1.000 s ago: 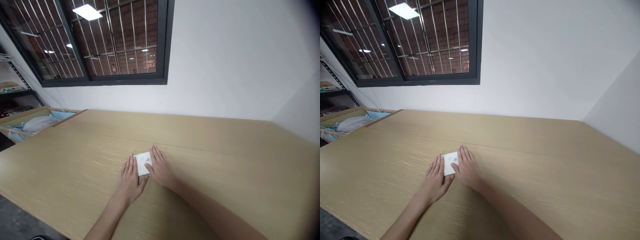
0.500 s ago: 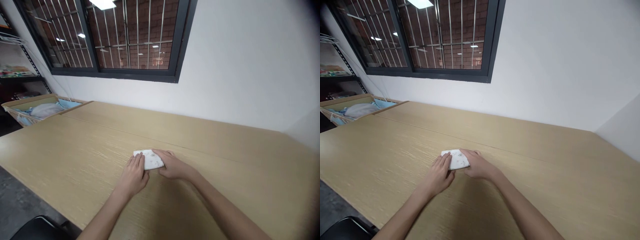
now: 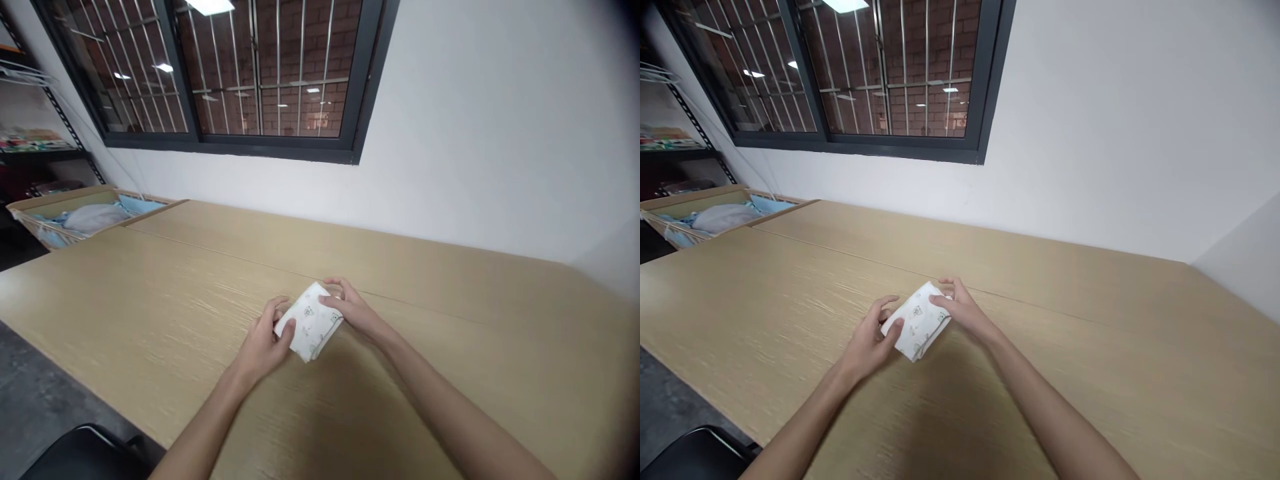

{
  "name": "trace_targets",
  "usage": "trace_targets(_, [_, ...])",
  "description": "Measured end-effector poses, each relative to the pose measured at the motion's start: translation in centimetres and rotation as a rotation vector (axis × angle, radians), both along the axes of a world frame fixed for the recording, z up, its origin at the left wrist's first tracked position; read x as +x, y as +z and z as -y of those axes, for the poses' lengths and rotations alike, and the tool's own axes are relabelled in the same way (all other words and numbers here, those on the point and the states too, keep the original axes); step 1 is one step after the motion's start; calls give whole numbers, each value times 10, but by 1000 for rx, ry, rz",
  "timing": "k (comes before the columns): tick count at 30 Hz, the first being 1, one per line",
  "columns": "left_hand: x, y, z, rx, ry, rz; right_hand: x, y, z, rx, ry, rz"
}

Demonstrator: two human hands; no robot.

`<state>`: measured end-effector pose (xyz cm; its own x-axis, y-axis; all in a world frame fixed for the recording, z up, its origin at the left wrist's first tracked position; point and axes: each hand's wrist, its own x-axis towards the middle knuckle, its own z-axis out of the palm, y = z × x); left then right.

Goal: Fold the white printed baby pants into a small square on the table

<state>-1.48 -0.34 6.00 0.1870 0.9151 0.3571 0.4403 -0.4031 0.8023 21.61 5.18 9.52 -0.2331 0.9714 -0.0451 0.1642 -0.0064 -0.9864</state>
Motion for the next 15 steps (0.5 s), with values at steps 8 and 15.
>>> trace_targets(8, [1,-2,5,3,-96,-296,2,-36,-10,-31,-50,72])
trace_targets(15, [5,1,4,332,-40,-413,-5,-20,-5,644,-174,314])
